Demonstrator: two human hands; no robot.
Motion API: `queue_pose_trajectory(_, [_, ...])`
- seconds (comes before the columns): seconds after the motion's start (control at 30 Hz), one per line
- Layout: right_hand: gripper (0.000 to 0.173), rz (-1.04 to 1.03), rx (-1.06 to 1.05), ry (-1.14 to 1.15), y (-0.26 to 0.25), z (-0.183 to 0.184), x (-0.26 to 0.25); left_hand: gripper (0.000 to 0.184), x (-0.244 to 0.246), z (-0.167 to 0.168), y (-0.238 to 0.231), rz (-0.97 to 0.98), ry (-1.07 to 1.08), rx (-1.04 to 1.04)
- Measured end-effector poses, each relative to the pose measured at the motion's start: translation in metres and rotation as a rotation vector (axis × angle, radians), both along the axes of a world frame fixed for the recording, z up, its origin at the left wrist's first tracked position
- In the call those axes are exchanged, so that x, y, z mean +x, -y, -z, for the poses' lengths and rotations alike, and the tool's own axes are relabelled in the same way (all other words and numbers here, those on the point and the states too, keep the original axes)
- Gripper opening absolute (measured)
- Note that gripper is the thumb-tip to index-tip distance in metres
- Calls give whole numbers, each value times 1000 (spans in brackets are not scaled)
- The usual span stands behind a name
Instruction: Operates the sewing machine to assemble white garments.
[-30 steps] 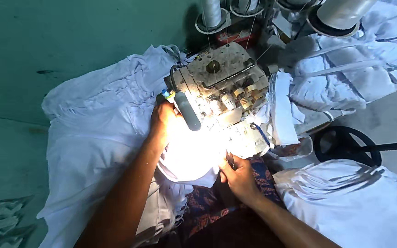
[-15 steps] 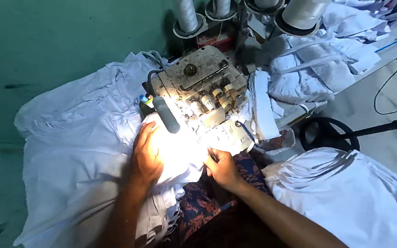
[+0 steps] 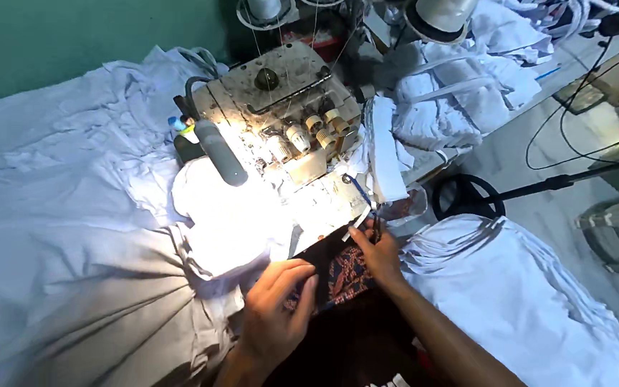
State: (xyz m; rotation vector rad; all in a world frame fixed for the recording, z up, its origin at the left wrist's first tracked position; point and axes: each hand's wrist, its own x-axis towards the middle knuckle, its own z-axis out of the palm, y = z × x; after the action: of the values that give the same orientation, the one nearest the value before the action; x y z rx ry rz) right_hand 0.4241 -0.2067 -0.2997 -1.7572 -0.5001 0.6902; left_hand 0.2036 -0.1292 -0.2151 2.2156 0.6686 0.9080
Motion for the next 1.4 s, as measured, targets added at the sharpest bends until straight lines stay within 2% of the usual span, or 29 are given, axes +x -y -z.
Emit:
queue_pose_trajectory(0.03, [28,-29,-16,-54,-3,4,5,18,8,7,3,27,-35,-59])
queue_pose_trajectory(0.1, [23,-62,30,-248,-5,5,9,24,22,19,2,33,-108,-211])
queue_pose_trajectory(0.2, [15,-64,138,-548,0,-15,3,36,42,29,-8,60,-178,-620])
queue_pose_trajectory(0.27, [13,-52,171,-635,2,-25,-2,33,55,32,-14,113,-166,-885])
queue_pose_trajectory(0.33, [13,-44,186,-649,3,-29,-7,22,65,33,-15,132,-169,-1024])
queue_pose_trajectory(0.4, [17,-87,175,-603,6,-29,-9,15,69,33,-15,120,-164,-1076])
queue_pose_trajectory(0.43, [25,-148,143,-543,10,-27,-7,15,67,32,-15,112,-160,-1096])
queue_pose_trajectory(0.53, [52,-443,7,-258,30,-21,3,15,57,29,-17,85,-146,-1146])
queue_pose_trajectory(0.57, [55,-515,-23,-193,36,-20,6,15,54,28,-18,82,-148,-1164])
queue_pose_trajectory(0.7, [35,-644,-3,-229,47,-17,6,14,47,27,-18,91,-163,-1220])
queue_pose_trajectory(0.93, [27,-625,63,-239,34,-28,-2,14,48,26,-14,94,-118,-1219])
queue_pose_trajectory(1.17, [27,-560,57,-215,32,-25,-8,14,46,24,-10,48,-44,-1248])
queue_pose_trajectory(1.3, [29,-424,205,-387,29,-29,-26,19,47,25,-1,-57,214,-1256])
queue_pose_trajectory(1.4, [26,-335,331,-518,14,-43,-46,24,53,17,6,-121,469,-1350])
